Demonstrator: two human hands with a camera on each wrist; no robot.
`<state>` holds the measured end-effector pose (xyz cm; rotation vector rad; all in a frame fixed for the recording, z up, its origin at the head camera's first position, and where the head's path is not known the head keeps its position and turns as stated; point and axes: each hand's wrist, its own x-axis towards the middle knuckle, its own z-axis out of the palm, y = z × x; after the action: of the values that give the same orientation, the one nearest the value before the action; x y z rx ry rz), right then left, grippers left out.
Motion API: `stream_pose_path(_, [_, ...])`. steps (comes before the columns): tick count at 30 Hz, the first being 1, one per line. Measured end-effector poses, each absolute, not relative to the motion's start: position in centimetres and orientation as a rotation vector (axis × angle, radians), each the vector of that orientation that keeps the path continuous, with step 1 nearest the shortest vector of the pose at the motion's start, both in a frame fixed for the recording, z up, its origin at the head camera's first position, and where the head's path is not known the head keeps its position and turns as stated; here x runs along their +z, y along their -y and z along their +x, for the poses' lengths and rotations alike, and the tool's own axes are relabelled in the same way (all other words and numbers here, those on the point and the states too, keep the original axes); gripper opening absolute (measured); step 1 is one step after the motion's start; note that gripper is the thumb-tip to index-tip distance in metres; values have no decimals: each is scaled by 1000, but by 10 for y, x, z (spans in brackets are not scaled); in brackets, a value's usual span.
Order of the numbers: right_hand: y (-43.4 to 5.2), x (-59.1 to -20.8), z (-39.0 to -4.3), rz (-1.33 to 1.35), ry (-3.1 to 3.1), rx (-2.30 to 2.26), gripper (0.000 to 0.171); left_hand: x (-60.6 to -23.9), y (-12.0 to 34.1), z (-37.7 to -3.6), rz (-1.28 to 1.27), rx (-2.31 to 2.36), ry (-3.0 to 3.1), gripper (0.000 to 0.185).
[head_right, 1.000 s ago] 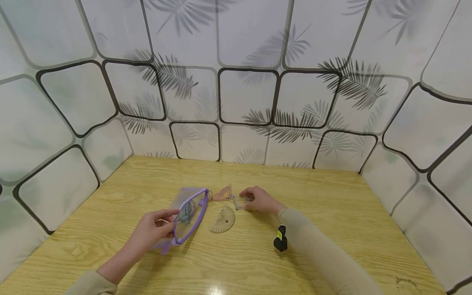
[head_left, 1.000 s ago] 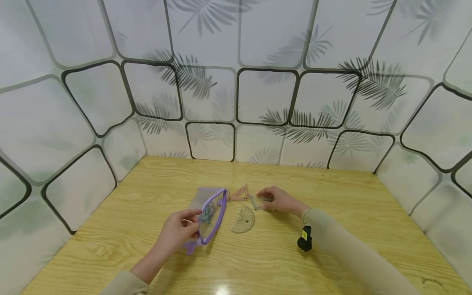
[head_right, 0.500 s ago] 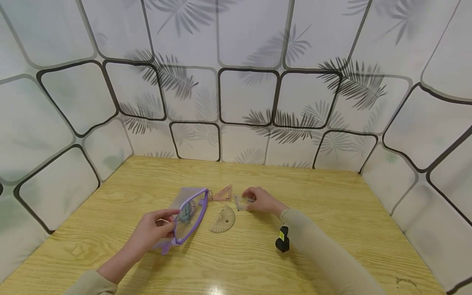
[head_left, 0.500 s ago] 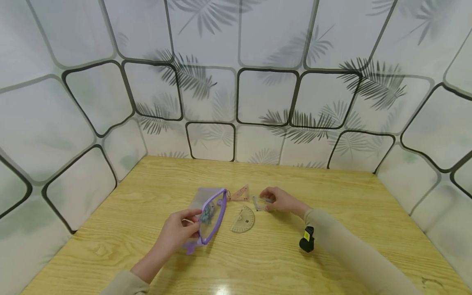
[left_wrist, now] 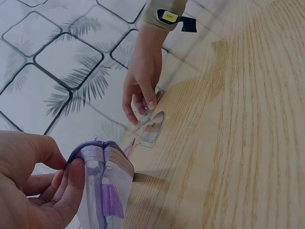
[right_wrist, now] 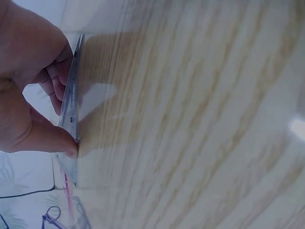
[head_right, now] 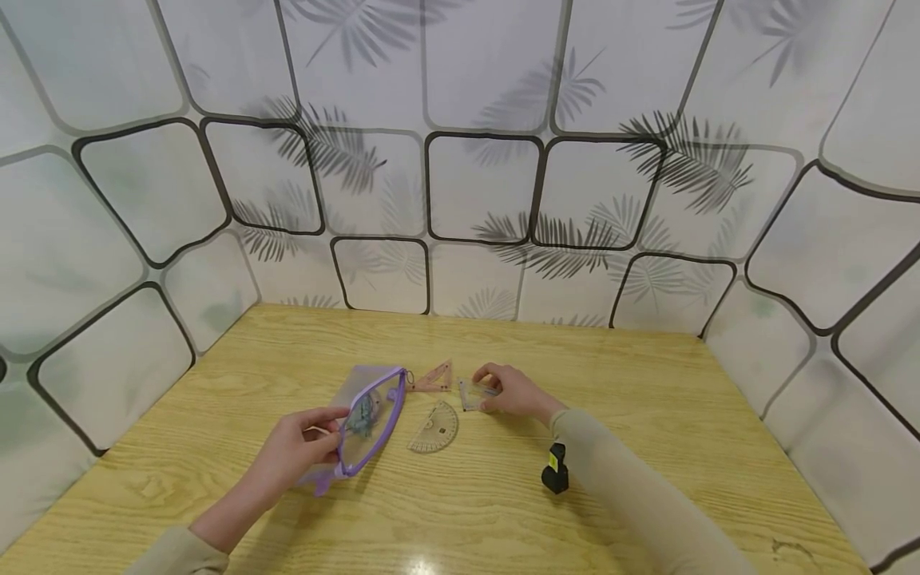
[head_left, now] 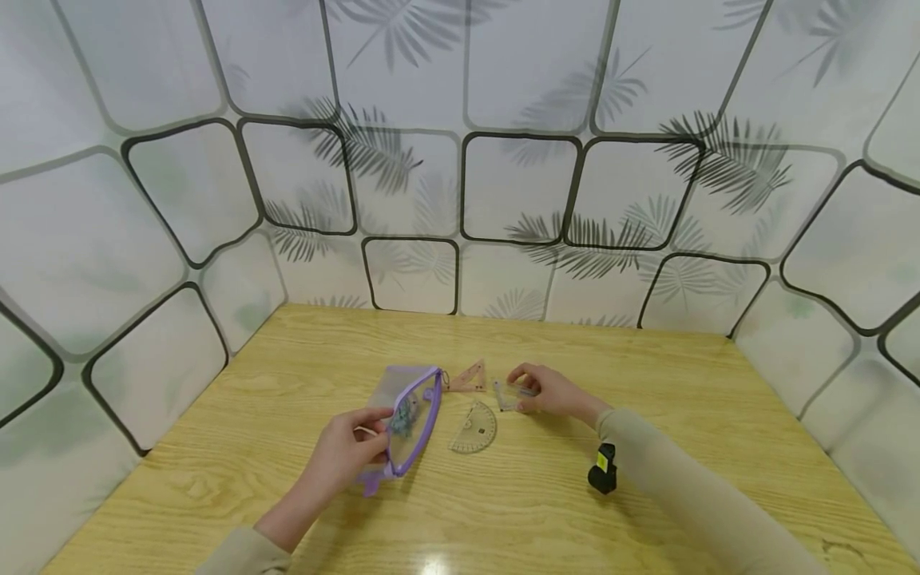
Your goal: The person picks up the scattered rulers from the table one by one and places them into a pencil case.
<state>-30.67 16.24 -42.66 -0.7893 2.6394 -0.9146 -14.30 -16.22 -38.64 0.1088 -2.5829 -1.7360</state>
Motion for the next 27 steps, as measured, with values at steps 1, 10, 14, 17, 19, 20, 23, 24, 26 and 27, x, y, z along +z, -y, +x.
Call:
stream_pose_path(1, [-163, -426, -307, -795, -2635, -915, 40, -386, 162, -143, 112, -1738, 2582, 40])
stream_pose_path(10, [-163, -423, -305, -777, -2587, -950, 43, -387, 162, -143, 111, -1731, 2579, 39])
stream_pose_path(14, [-163, -422, -303, -775, -2579, -951, 45, -388, 163, -144, 101, -1724, 2582, 39])
stream_pose_path(17, [-163, -421, -303, -778, -2578, -945, 46, -389, 163, -145, 80, -1715, 2581, 40])
stream_pose_path(19, [-164, -421, -303, -789, -2577, -941, 46, -390, 163, -145, 74, -1717, 2579, 40])
stream_pose_path(20, [-164, -421, -303, -794, -2576, -940, 46, -390, 162, -145, 80, -1723, 2574, 40])
stream_pose_path(23, [-165, -421, -303, -799, -2569, -944, 46, -390, 162, -145, 90, -1730, 2574, 40])
stream_pose_path(24, [-165, -421, -303, -800, -2566, -946, 46, -389, 162, -144, 86, -1731, 2573, 40])
stream_pose_path(26, [-165, -420, -303, -804, -2568, -943, 45, -389, 162, -144, 101, -1739, 2572, 39])
stream_pose_path(27, [-165, -421, -303, -806, -2572, -937, 44, -389, 162, -144, 103, -1739, 2572, 40])
